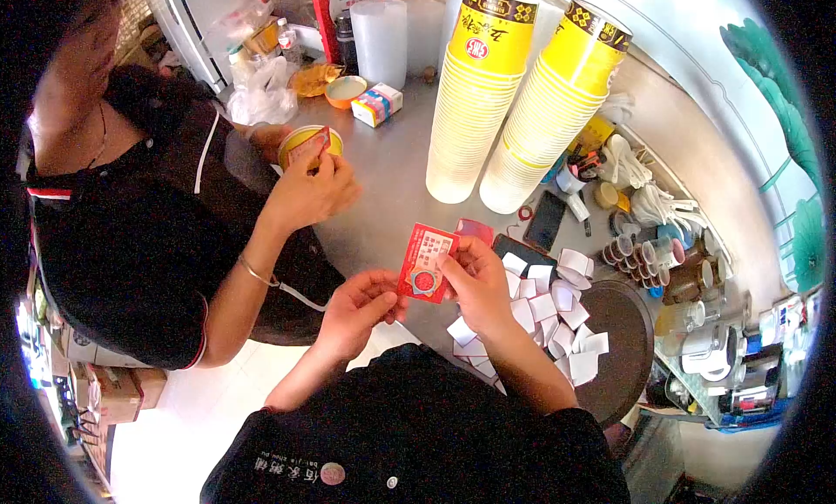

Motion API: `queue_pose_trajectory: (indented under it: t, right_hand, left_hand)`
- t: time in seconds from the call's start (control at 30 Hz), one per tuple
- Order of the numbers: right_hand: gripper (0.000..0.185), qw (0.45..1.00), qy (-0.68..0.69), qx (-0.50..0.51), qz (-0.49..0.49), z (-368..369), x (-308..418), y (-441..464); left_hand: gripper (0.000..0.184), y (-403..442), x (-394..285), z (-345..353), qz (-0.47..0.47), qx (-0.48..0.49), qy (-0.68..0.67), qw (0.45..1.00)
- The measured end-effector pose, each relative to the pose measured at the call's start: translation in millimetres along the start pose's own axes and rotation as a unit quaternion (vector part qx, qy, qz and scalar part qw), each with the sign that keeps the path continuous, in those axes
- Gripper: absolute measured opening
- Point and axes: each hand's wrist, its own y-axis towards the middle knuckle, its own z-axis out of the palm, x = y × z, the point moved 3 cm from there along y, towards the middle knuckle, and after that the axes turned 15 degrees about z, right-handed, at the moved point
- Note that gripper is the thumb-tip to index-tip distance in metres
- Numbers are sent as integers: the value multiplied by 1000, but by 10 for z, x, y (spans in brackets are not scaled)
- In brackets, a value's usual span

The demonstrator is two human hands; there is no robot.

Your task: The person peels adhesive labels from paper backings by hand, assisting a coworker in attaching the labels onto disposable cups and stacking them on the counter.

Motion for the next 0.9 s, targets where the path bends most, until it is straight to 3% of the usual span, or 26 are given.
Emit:
queue_pose_trajectory:
  t: [0.03, 0.1, 0.23, 0.57, 0.73, 0.8, 0.83, 0.9]
  right_hand:
    - [8, 1000, 0, 0, -1, 5, 15, -3]
    - [8, 1000, 3, 6, -16, 12, 31, -18]
    - [8, 1000, 13, -6, -6, 12, 7, -29]
    - [9, 999, 48, 13, 7, 28, -114, -20]
    - [16, 995, 68, 24, 62, 26, -240, 15]
    - [24, 983, -165, -34, -76, -32, -316, 78]
    - [24, 982, -167, -35, -79, -13, -259, 8]
    - [27, 931, -274, -74, -230, 57, -16, -216]
  left_hand:
    - [33, 5, 5, 4, 1, 0, 0, 1000]
    - [12, -8, 3, 8, 41, -11, 8, 999]
    - [9, 10, -3, 9, 29, -10, 31, 999]
    - [7, -22, 18, 14, 15, -21, -56, 998]
    - [4, -30, -39, 51, 63, -2, -56, 996]
    - [4, -43, -59, 63, 69, -5, -44, 997]
    - [5, -46, -68, 63, 74, -10, -31, 997]
    - [5, -47, -73, 68, 73, -14, 4, 997]
